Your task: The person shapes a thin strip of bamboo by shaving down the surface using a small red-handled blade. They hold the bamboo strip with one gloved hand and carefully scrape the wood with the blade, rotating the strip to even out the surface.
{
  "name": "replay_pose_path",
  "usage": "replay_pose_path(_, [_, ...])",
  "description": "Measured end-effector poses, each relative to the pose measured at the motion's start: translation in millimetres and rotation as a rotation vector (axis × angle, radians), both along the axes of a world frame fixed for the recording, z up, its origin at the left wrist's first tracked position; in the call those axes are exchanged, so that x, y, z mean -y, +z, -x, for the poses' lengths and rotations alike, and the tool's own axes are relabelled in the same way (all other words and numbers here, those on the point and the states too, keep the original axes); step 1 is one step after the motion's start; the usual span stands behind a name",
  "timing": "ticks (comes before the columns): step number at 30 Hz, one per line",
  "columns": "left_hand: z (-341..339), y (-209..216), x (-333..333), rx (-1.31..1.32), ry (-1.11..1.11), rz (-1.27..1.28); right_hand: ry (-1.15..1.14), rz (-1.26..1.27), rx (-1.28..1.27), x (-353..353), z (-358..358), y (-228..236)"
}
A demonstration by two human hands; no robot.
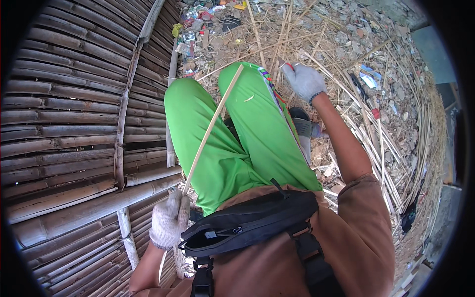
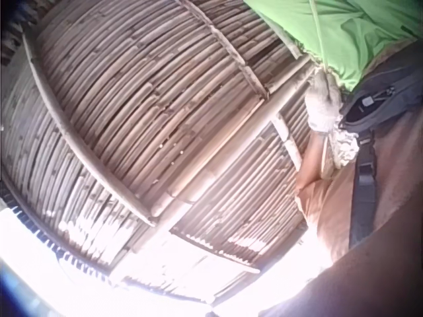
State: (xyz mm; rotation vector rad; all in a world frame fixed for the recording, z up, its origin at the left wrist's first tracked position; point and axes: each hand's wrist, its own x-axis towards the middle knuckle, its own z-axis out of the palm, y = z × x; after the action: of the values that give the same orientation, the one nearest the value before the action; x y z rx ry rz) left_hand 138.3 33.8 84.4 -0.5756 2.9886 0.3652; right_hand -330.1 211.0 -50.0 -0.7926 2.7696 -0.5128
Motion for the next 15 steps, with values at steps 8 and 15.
replay_pose_path(8, [60.0, -31.5, 2.5, 0.04, 0.556, -1.085, 0.197, 0.2, 0.052, 7.6, -37.9, 10.1])
replay_pose_path(15, [95.1, -34.3, -3.1, 0.076, 0.558, -1.174, 0.232, 0.169, 0.113, 13.4, -59.3, 19.6])
